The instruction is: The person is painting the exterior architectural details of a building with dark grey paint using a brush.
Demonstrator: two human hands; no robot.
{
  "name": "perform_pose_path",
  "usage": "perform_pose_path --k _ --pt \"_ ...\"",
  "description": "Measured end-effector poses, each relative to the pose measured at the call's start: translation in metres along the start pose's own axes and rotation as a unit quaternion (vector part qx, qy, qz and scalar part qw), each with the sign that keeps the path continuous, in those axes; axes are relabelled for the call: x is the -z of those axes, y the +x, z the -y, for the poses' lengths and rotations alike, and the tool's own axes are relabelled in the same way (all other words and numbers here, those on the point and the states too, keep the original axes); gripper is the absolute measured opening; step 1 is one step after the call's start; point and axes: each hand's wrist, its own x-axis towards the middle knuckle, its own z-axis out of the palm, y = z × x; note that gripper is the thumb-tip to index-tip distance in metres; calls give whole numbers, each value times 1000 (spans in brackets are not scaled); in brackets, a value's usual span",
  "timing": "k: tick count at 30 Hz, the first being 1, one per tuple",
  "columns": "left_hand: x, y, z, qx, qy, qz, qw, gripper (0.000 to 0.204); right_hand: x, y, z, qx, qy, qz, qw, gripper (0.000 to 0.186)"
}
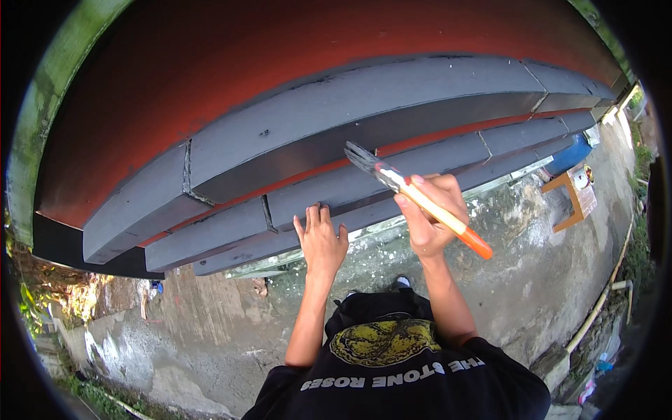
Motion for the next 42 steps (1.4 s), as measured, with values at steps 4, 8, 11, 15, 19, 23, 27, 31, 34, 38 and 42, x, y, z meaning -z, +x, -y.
perform_pose_path --k 4,8,11,15,19,23,27,31,34,38,42 --pt "0 -1 2 -4 0 5 1000 51 64 33 -50 -58 -180 -152 970 29" --pt "-4 -1 -2 -30 14 -19 999 50 152 69 -65 -33 -191 -330 924 31" --pt "-1 3 -7 -29 22 -3 999 50 121 56 -50 -48 -183 -187 964 28" --pt "7 7 -3 -5 30 12 999 48 102 57 -49 -107 -38 -139 984 30" --pt "3 3 -5 2 51 3 999 46 175 110 -99 -87 -48 -256 962 29" --pt "-14 4 -23 39 27 -38 998 45 231 122 -110 -60 -72 -290 953 31" --pt "-37 -18 -89 18 -150 -217 964 36 287 65 -124 -137 -65 -318 936 32" --pt "-126 -48 -156 -63 -190 -102 975 31 384 -45 -141 -360 -3 -386 850 34" --pt "-211 -67 -172 -83 -168 15 982 32 448 -85 -130 -404 38 -453 794 39" --pt "-305 -85 -169 -110 -114 142 977 33 522 -94 -97 -354 55 -498 790 40" --pt "-396 -92 -148 -153 -11 342 927 30 591 -114 -83 -325 32 -561 761 40"
